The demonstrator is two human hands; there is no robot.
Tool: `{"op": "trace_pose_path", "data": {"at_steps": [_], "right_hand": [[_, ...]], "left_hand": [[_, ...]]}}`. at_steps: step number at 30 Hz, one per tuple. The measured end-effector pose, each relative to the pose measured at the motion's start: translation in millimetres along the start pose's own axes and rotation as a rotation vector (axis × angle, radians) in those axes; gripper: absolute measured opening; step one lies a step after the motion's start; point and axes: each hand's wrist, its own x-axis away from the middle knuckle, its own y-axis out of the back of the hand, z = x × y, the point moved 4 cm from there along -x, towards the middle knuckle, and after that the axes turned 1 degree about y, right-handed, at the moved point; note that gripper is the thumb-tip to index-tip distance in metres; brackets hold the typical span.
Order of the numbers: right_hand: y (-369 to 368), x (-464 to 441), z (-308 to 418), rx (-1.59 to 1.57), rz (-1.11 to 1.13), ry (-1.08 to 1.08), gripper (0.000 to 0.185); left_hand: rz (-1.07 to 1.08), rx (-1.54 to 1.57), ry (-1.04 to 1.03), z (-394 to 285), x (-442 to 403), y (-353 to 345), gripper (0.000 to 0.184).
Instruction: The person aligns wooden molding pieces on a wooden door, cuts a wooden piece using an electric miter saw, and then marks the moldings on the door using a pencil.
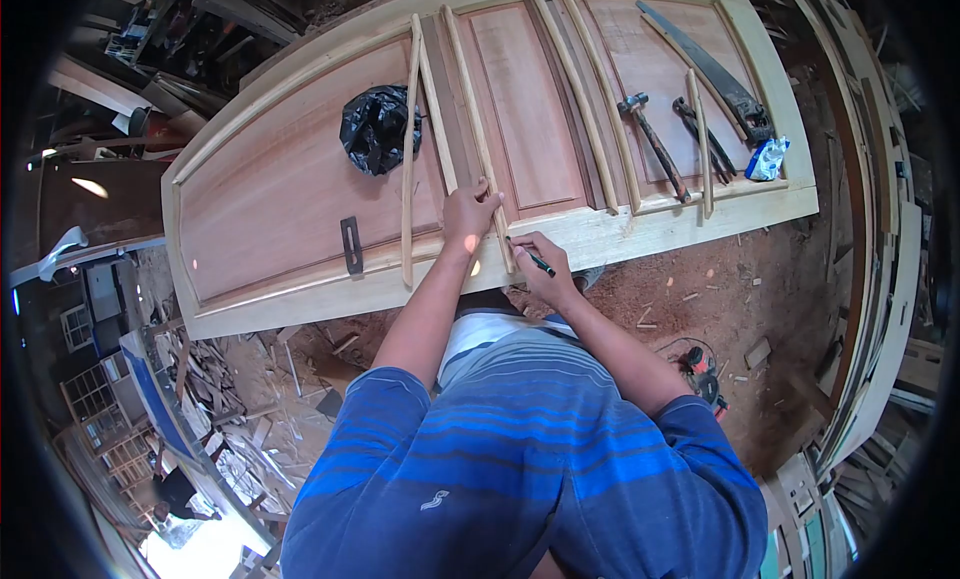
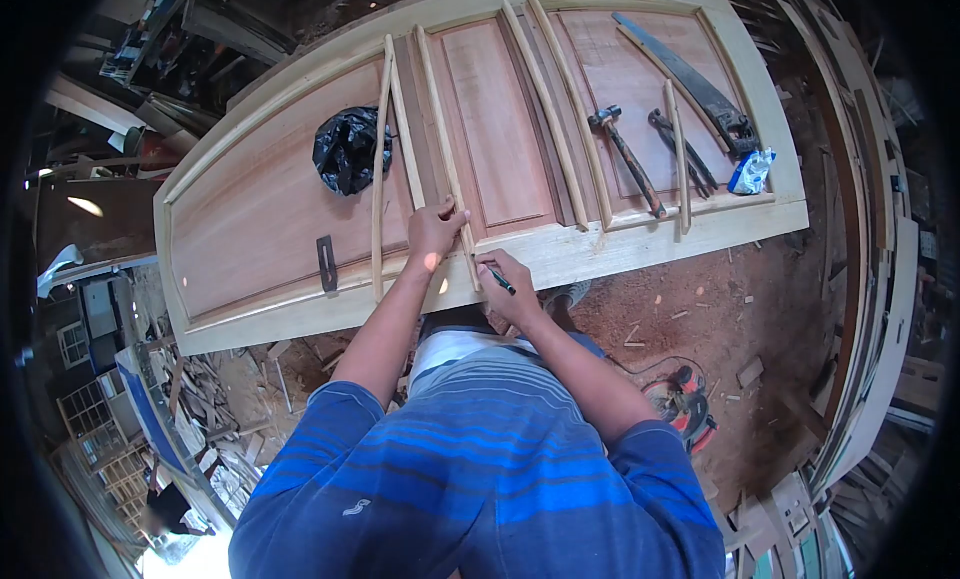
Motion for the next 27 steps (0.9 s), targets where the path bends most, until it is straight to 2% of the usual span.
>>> {"op": "trace_pose_path", "data": {"at_steps": [2,6,8,11,20,23,26,27], "right_hand": [[-1.3,0.1,1.6,-0.030,-0.055,0.000,0.022],[0.2,2.0,6.9,0.035,-0.017,0.024,0.021],[0.8,2.6,7.5,0.135,0.050,0.073,0.021],[0.2,4.2,13.3,0.153,0.027,0.147,0.021],[-1.2,4.3,12.8,0.066,-0.110,0.053,0.022],[0.7,5.9,14.6,0.104,-0.114,0.105,0.021],[1.4,9.4,23.3,0.311,-0.127,0.313,0.022],[1.0,10.2,25.0,0.322,-0.109,0.313,0.023]], "left_hand": [[0.030,0.021,0.028,2.9,-1.3,-2.0,0.055],[0.064,0.041,0.067,2.3,-1.7,-2.4,0.050],[0.055,0.032,0.053,-2.1,-0.3,0.8,0.049],[0.010,0.031,0.002,-4.5,2.0,1.3,0.048],[0.004,0.007,-0.006,-2.2,0.8,-0.2,0.048],[-0.014,0.023,0.011,-2.3,2.8,-0.1,0.048],[-0.035,0.065,0.040,-5.2,4.2,2.8,0.043],[-0.046,0.082,0.053,-6.1,5.6,5.6,0.041]]}}
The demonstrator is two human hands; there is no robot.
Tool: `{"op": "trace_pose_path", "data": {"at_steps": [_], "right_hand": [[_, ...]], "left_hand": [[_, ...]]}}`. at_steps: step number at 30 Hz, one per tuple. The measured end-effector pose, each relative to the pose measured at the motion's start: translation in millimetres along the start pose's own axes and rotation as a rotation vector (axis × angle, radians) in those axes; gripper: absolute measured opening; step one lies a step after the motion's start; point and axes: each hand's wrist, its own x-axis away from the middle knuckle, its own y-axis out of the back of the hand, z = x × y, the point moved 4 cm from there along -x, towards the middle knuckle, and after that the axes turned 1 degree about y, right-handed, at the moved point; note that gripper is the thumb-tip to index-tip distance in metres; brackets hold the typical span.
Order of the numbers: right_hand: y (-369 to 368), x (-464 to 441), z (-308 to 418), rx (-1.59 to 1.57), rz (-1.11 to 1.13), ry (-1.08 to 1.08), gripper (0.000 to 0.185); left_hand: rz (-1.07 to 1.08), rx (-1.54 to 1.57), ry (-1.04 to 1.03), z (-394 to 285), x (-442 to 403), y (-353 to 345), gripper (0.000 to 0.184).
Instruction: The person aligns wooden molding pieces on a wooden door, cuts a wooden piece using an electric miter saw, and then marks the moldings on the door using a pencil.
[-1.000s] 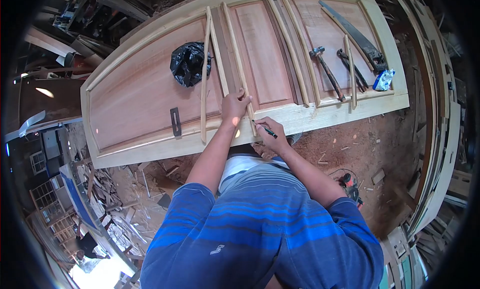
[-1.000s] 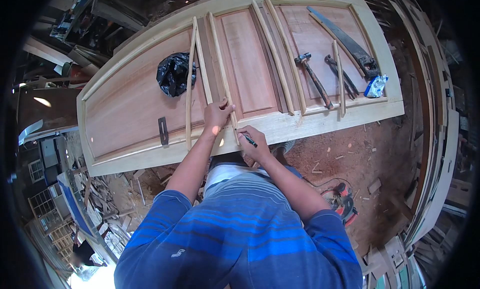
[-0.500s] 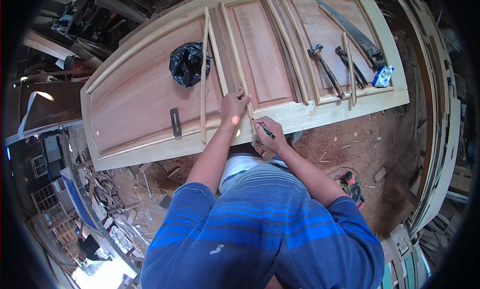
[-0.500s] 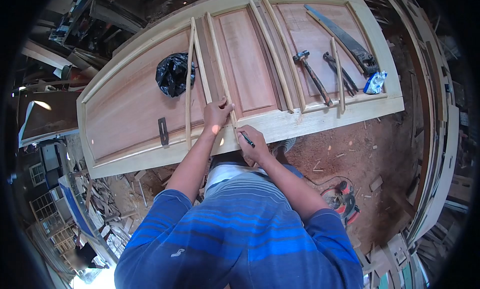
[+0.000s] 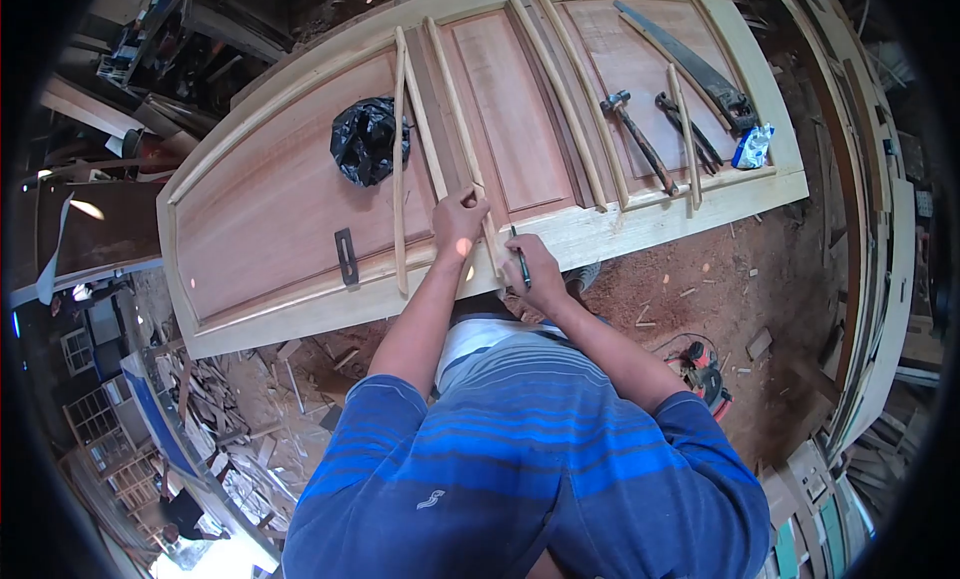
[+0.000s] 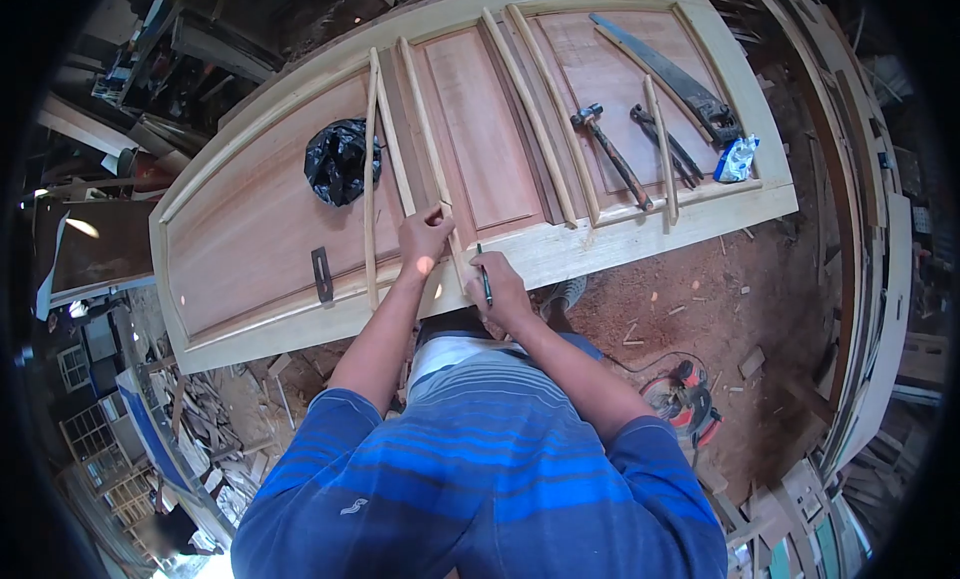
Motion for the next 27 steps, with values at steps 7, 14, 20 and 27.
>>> {"op": "trace_pose_path", "data": {"at_steps": [7,14,20,27], "right_hand": [[9.0,0.3,-2.1,-0.083,-0.055,0.034,0.027],[89.5,-23.8,52.1,-0.126,-0.124,-0.054,0.019],[174.5,-32.3,124.2,-0.165,-0.059,0.073,0.017],[257.2,-28.9,180.4,-0.379,0.089,0.114,0.031]], "left_hand": [[0.144,0.733,0.297,9.4,11.2,-0.1,0.035],[0.275,1.005,0.173,-89.1,43.1,40.2,0.039],[0.411,1.064,-0.065,-171.3,70.0,63.6,0.033],[0.366,0.997,-0.247,-246.6,110.4,84.7,0.030]]}}
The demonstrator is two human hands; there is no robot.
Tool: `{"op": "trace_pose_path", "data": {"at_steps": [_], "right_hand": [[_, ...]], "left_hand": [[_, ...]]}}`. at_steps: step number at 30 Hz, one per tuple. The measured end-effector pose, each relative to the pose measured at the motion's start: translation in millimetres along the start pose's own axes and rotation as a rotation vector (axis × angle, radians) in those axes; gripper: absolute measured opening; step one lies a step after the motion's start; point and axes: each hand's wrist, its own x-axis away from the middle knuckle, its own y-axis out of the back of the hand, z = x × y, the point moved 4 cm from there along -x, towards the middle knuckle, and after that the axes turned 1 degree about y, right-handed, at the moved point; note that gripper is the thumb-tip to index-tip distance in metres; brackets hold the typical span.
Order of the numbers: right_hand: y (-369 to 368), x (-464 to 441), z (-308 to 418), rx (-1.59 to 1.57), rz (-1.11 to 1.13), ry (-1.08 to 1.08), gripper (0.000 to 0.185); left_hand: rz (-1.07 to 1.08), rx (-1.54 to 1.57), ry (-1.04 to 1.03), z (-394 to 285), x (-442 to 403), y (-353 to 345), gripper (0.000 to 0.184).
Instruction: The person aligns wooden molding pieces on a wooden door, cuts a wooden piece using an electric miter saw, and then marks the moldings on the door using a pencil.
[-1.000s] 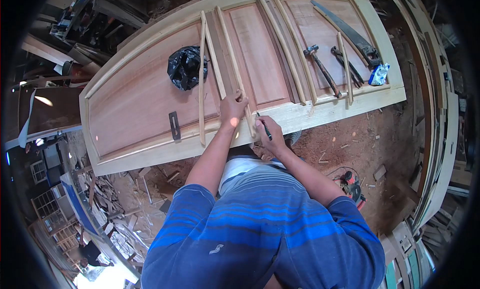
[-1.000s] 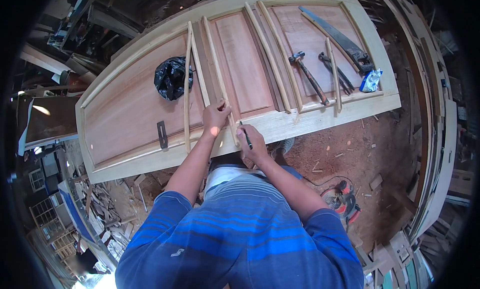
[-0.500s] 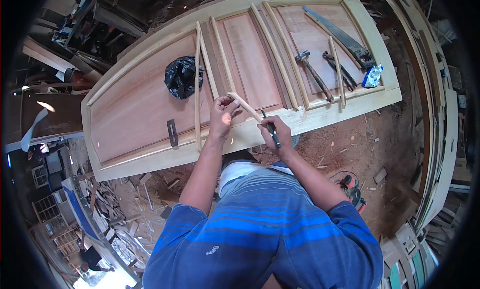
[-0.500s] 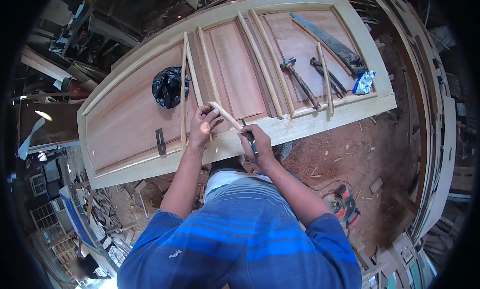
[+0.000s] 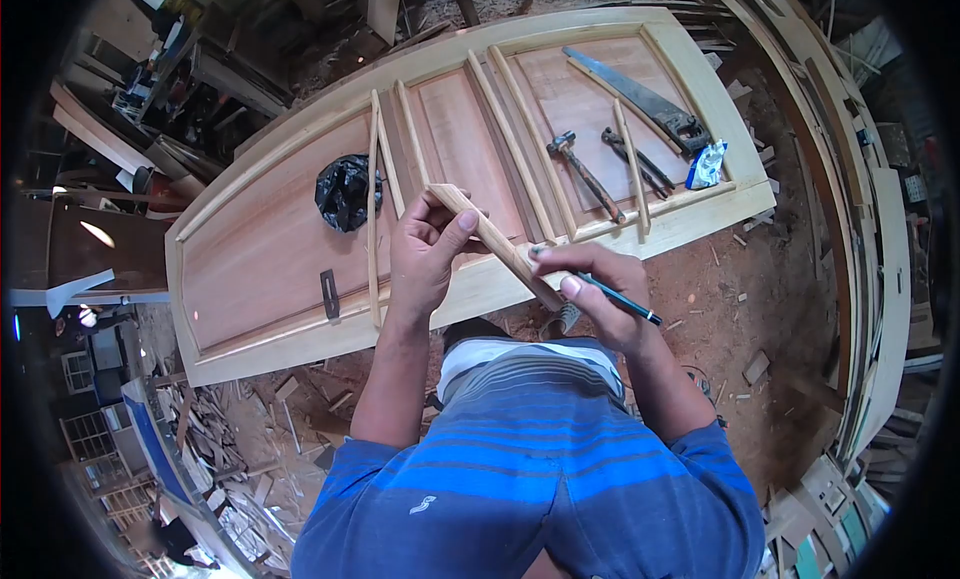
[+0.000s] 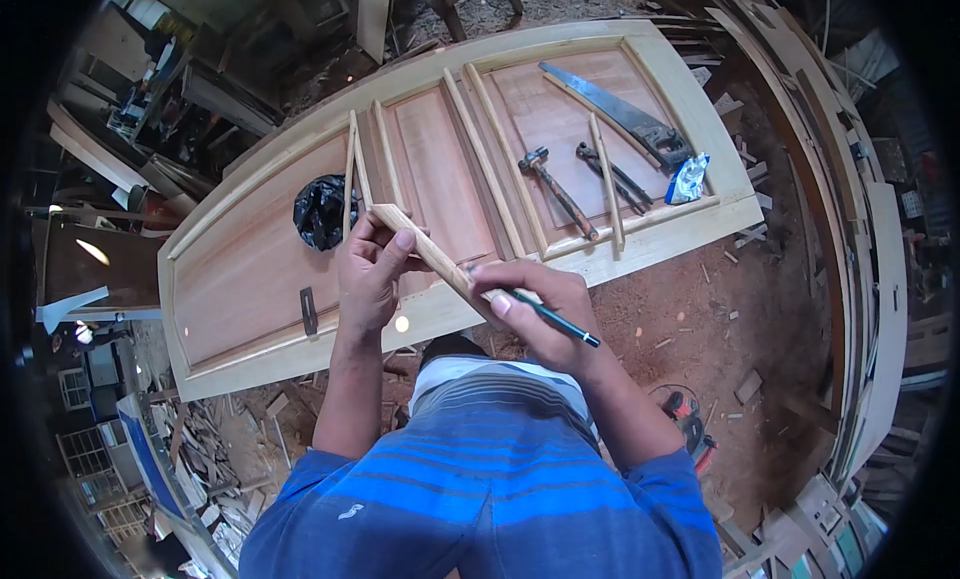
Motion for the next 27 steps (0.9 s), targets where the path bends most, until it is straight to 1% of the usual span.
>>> {"op": "trace_pose_path", "data": {"at_steps": [3,4,9,16,19,22,27], "right_hand": [[9.7,9.3,10.8,-0.027,0.013,-0.036,0.030],[9.2,9.6,15.4,-0.076,-0.082,-0.024,0.026],[23.2,15.7,30.0,0.016,-0.038,0.041,0.022],[30.6,17.1,39.2,0.058,-0.013,0.055,0.021],[29.6,18.8,35.4,-0.002,-0.020,0.032,0.021],[29.5,17.3,35.3,0.028,0.011,0.133,0.021],[31.5,16.8,39.0,0.073,-0.010,0.050,0.021]], "left_hand": [[0.004,-0.023,-0.023,-9.2,5.6,-17.8,0.038],[0.016,-0.024,-0.033,-11.4,7.2,-22.4,0.038],[0.047,-0.025,-0.107,-20.2,16.3,-38.4,0.040],[0.054,-0.050,-0.146,-24.2,20.5,-45.5,0.038],[0.039,-0.046,-0.158,-25.3,20.3,-47.3,0.038],[0.051,-0.035,-0.147,-26.2,18.6,-46.2,0.037],[0.050,-0.005,-0.120,-26.7,17.7,-47.8,0.035]]}}
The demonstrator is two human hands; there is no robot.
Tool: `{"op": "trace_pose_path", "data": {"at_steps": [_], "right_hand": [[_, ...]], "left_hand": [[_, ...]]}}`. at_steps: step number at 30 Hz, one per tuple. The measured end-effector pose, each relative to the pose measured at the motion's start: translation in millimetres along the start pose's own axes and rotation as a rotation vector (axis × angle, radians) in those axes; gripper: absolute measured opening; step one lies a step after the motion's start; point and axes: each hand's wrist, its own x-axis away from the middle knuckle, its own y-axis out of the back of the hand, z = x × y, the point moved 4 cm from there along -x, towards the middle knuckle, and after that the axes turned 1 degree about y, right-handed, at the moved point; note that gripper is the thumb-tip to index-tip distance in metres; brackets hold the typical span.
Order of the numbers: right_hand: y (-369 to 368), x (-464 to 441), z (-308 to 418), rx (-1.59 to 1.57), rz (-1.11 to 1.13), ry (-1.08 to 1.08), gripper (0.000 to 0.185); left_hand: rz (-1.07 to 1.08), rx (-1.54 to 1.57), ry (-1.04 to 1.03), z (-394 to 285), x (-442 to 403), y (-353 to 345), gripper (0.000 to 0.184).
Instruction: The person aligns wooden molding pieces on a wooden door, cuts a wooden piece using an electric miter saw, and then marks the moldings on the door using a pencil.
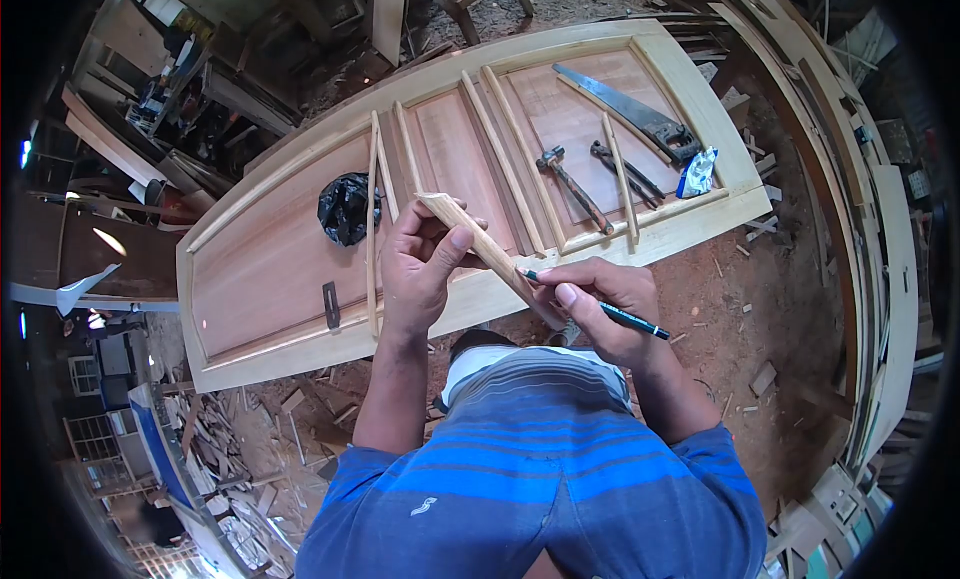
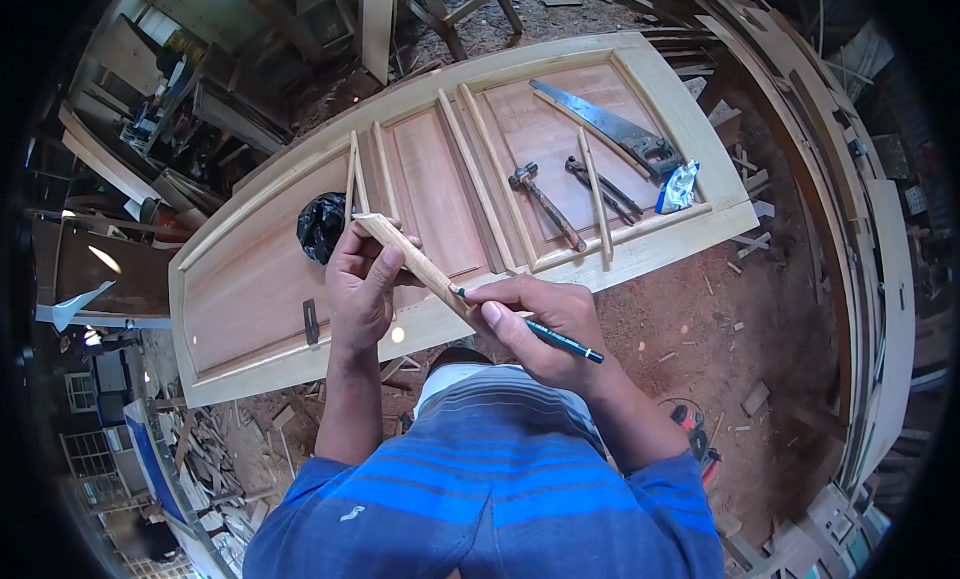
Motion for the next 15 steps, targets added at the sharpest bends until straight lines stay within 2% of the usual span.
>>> {"op": "trace_pose_path", "data": {"at_steps": [4,15], "right_hand": [[-3.4,-0.6,-3.0,-0.039,0.019,0.041,0.021],[-4.1,-0.9,-4.5,-0.132,-0.015,-0.035,0.021]], "left_hand": [[-0.026,-0.056,0.000,0.6,-2.4,0.7,0.036],[-0.129,-0.047,0.072,-0.7,-9.2,-1.8,0.037]]}}
